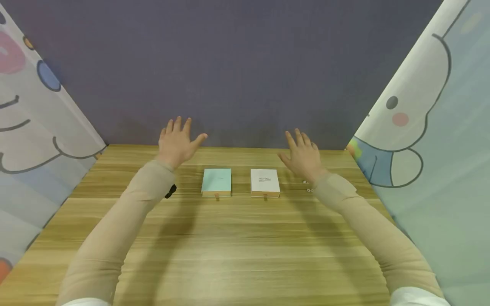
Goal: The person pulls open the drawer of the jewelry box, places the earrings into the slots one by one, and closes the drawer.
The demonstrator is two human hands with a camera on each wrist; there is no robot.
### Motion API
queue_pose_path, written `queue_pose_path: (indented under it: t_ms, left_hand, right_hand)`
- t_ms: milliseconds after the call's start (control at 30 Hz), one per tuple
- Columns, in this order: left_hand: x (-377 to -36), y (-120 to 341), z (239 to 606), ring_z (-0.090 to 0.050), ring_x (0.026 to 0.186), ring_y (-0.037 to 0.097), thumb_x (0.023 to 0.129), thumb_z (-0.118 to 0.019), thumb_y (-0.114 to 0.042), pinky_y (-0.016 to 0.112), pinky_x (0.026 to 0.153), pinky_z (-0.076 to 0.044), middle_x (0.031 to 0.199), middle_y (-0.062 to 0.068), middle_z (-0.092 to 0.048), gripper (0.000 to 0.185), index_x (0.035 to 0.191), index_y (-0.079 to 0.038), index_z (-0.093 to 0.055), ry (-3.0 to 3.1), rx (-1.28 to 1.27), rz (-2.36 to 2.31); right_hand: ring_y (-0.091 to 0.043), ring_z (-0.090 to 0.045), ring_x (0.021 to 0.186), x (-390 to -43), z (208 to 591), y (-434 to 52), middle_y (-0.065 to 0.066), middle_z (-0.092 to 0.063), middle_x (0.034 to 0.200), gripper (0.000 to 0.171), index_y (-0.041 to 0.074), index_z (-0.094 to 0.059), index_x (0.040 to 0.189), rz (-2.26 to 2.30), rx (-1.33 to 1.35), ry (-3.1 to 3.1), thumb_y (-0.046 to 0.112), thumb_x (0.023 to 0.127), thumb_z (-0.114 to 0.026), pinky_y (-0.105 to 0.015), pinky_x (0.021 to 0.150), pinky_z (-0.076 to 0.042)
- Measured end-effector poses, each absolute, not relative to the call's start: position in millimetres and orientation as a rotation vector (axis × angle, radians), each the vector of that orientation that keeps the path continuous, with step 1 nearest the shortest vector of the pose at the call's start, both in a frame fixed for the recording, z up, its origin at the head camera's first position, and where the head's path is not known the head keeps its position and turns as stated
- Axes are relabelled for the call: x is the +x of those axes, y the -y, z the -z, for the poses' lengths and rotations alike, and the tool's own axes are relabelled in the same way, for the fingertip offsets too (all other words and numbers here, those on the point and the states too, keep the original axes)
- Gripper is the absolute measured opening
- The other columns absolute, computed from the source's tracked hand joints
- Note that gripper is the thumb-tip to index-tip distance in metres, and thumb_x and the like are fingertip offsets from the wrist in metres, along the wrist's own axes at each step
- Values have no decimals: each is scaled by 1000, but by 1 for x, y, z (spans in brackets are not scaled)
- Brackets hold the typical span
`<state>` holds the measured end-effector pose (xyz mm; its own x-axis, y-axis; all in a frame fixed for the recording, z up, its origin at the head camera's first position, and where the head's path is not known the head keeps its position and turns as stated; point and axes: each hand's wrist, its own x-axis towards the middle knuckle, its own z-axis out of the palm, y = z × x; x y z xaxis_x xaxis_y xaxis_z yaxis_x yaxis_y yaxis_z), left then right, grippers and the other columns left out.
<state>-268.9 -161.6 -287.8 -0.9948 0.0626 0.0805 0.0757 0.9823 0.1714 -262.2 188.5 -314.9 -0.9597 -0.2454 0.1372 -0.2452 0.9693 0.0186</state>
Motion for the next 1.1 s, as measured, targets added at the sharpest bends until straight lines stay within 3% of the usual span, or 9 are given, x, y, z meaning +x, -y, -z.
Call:
queue_pose_path:
  t_ms: [233, 400, 467, 633, 733, 1100]
  left_hand:
    - [-249, 142, 291, -31, 131, 39, 91, -39, -56, 58, 103, -29, 144, 17, -35, 69, 141, -9, -34, 2900, -333, 640]
    - [-238, 129, 309, -58, 98, 29, 92, -50, -37, 48, 90, -45, 137, 11, -46, 47, 133, -12, -49, 2796, -445, 956]
    - [-236, 124, 315, -59, 94, 27, 93, -51, -33, 45, 85, -47, 134, 9, -48, 42, 130, -13, -51, 2757, -465, 1059]
    - [-233, 113, 330, -53, 110, 25, 94, -51, -23, 39, 93, -45, 121, 9, -57, 31, 120, -8, -58, 2640, -531, 1305]
    - [-231, 108, 339, -54, 109, 24, 94, -50, -19, 36, 93, -46, 117, 10, -59, 27, 116, -6, -60, 2593, -532, 1468]
    - [-237, 91, 370, -54, 111, 25, 95, -50, -13, 35, 97, -44, 121, 13, -57, 26, 120, -7, -55, 2714, -645, 1615]
  right_hand:
    - [-40, -37, 127, -242, 323, -187, -21, -35, 141, 64, 1, -32, 140, -361, 458, 2927, 38, 92, -52, -53, 100, -36]
    - [-37, -49, 115, -228, 336, -187, -21, -47, 131, 56, 0, -40, 135, -746, 446, 2908, 27, 90, -57, -50, 90, -45]
    - [-34, -52, 110, -224, 340, -188, -21, -50, 127, 52, -2, -42, 133, -865, 437, 2886, 23, 90, -58, -47, 87, -47]
    - [-30, -57, 101, -216, 351, -189, -20, -58, 115, 39, -4, -50, 125, -1113, 415, 2858, 15, 91, -56, -42, 87, -49]
    - [-30, -59, 98, -210, 363, -189, -20, -61, 110, 32, -3, -54, 120, -1226, 378, 2879, 13, 92, -53, -41, 84, -51]
    - [-30, -60, 100, -195, 408, -192, -20, -62, 110, 31, -5, -56, 118, -1688, 117, 2973, 14, 93, -52, -38, 86, -51]
